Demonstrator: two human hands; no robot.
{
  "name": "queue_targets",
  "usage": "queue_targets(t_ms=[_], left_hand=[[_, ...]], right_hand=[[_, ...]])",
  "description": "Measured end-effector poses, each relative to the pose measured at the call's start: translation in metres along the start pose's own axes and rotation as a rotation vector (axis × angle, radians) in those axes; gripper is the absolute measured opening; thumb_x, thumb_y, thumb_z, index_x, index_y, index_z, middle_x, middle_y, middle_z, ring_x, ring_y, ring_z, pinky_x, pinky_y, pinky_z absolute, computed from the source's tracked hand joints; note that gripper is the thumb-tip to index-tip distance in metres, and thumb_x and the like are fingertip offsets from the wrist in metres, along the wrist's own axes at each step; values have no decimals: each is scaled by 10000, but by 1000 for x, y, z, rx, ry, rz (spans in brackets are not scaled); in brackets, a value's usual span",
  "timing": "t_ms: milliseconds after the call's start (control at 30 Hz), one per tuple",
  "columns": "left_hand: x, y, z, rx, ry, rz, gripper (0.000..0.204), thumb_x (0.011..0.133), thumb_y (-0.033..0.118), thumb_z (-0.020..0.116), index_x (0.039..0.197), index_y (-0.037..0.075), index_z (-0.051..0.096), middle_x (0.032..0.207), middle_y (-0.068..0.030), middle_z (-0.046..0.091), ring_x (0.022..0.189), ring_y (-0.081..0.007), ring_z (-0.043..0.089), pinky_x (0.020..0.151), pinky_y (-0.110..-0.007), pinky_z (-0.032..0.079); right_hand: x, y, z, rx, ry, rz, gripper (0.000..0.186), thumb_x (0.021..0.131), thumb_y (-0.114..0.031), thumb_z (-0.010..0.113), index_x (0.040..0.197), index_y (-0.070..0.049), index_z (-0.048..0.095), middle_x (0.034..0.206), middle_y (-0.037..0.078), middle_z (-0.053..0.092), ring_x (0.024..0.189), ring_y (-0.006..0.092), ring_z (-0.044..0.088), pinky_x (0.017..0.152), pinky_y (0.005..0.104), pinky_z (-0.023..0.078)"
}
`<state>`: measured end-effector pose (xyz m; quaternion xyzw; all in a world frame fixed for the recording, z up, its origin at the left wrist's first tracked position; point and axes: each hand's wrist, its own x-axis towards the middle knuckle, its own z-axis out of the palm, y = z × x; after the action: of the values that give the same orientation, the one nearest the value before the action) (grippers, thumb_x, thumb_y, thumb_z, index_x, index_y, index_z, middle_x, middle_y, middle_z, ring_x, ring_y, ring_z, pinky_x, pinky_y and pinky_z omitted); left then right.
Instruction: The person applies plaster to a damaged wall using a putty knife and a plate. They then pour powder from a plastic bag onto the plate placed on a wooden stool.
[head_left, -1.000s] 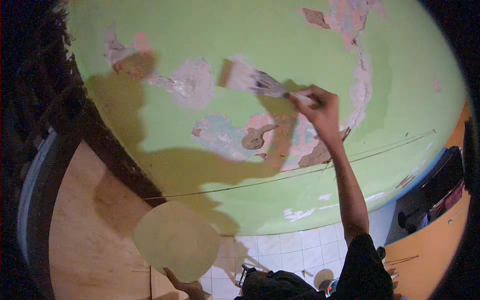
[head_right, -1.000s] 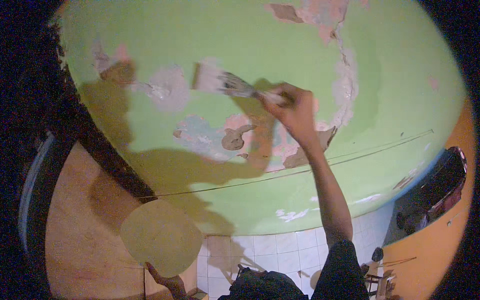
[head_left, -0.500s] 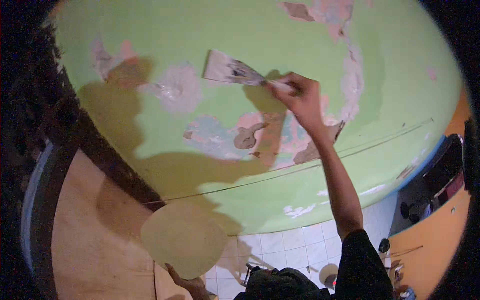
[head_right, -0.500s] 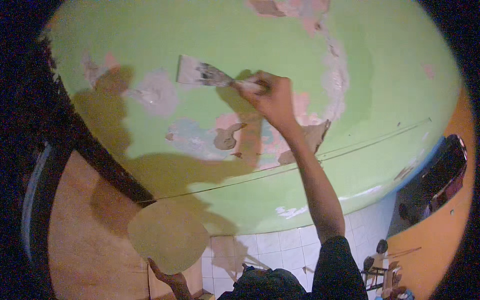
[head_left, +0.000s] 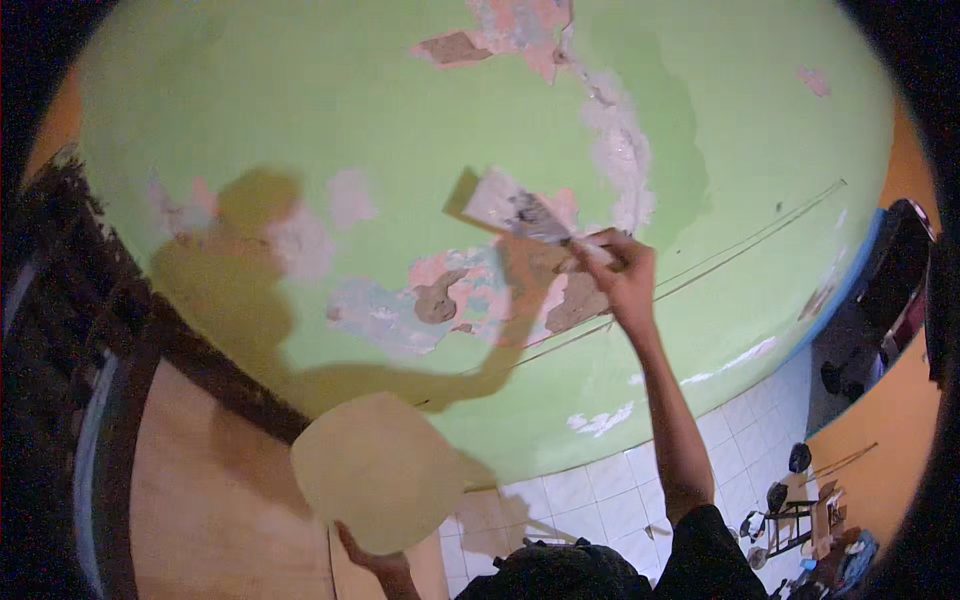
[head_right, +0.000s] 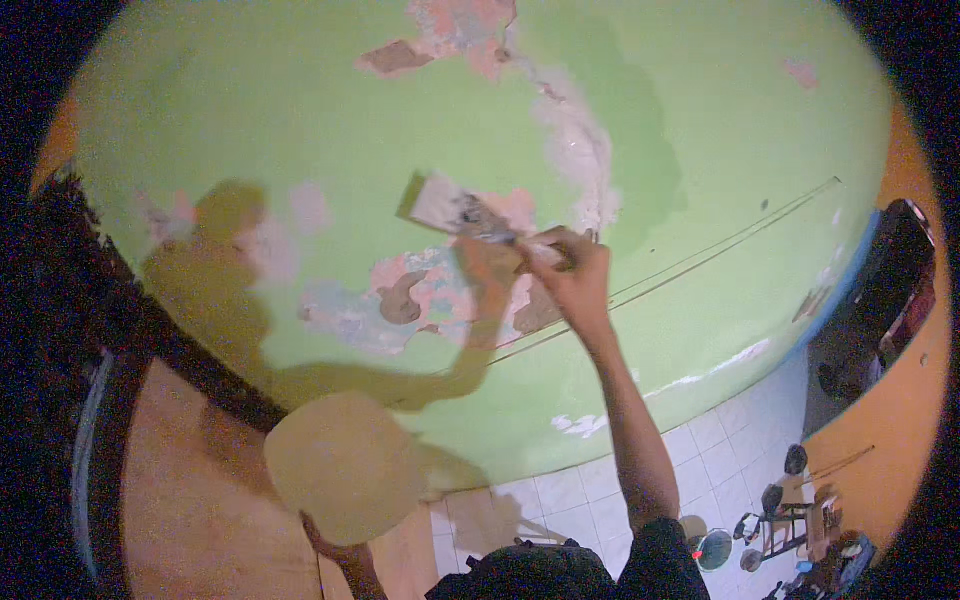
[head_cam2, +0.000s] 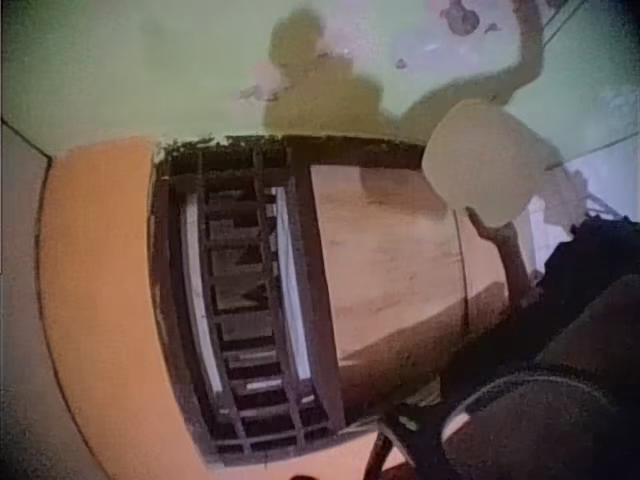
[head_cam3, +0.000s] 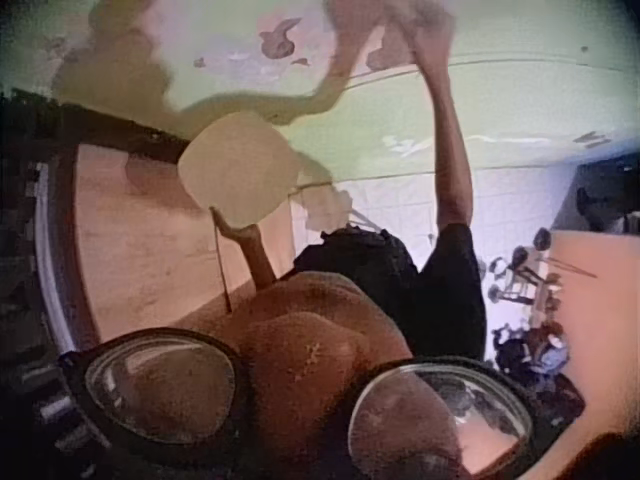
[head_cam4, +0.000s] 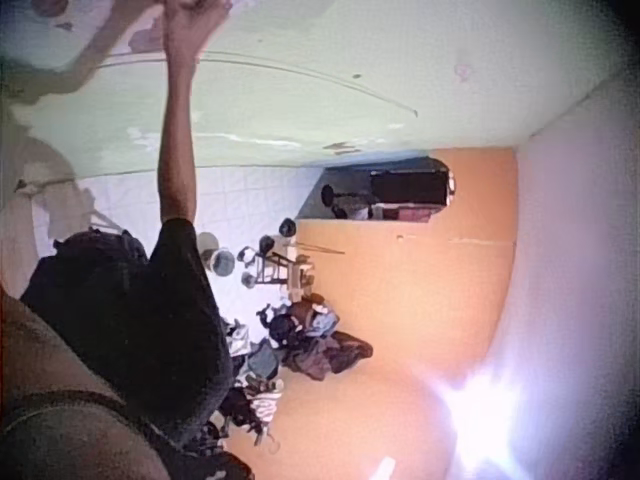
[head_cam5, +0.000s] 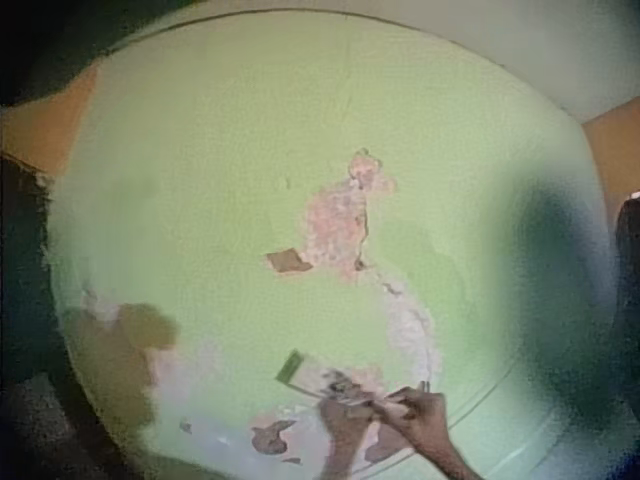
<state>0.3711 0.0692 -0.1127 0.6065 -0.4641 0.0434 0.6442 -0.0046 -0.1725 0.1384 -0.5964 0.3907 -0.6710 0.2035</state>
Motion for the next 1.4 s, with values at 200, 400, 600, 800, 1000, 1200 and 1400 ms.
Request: queue_targets(t_ms=[200, 400, 600, 800, 1000, 1200, 1400], left_hand=[[22, 70, 36, -969, 43, -730, 575, 972, 439, 470, 1376, 31, 439, 1299, -119, 554, 1195, -290, 524, 999, -459, 433], [-4, 67, 37, -1028, 10, -842, 580, 975, 439, 476, 1382, 29, 425, 1314, -142, 535, 1194, -293, 525, 1002, -455, 439], [-23, 49, 25, -847, -79, -632, 545, 987, 406, 443, 1397, 48, 427, 1357, -133, 511, 1218, -316, 503, 1008, -487, 432], [-9, 58, 16, -877, 14, -762, 588, 972, 452, 440, 1413, 63, 413, 1415, -165, 458, 1272, -326, 464, 1020, -541, 431], [-15, 23, 42, -696, -188, -545, 619, 950, 462, 453, 1435, 83, 383, 1451, -163, 416, 1297, -336, 439, 1027, -542, 424], [-9, 78, 61, -792, -158, -461, 590, 956, 440, 451, 1397, 49, 421, 1394, -168, 464, 1285, -339, 450, 1042, -550, 419], [-12, 84, 52, -874, -53, -637, 579, 942, 388, 526, 1384, 25, 434, 1365, -164, 496, 1227, -325, 507, 999, -518, 465]], right_hand=[[-21, 24, -33, -80, -82, 209, 240, 847, -142, 732, 925, 78, 676, 772, 97, 681, 697, 118, 620, 605, 253, 485], [-15, 4, 9, -219, -193, -71, 221, 811, -116, 776, 882, 52, 651, 794, 82, 675, 742, 101, 617, 645, 256, 507], [-11, 4, 52, 127, -128, -10, 244, 795, -167, 792, 860, 29, 661, 736, 62, 656, 693, 73, 600, 603, 278, 504], [-24, -13, 48, -243, -147, -151, 367, 749, -341, 787, 852, -3, 689, 597, 134, 607, 511, 207, 598, 523, 342, 467], [36, -37, 109, -306, -167, -461, 339, 737, -365, 750, 764, -49, 630, 611, 148, 593, 577, 360, 601, 561, 457, 482], [18, -6, 102, -248, -159, -379, 324, 768, -342, 712, 810, -32, 627, 697, 188, 628, 678, 389, 633, 649, 497, 507], [5, 12, 10, -125, 448, -218, 316, 846, -312, 710, 876, -3, 649, 607, 146, 590, 492, 205, 539, 496, 341, 422]])
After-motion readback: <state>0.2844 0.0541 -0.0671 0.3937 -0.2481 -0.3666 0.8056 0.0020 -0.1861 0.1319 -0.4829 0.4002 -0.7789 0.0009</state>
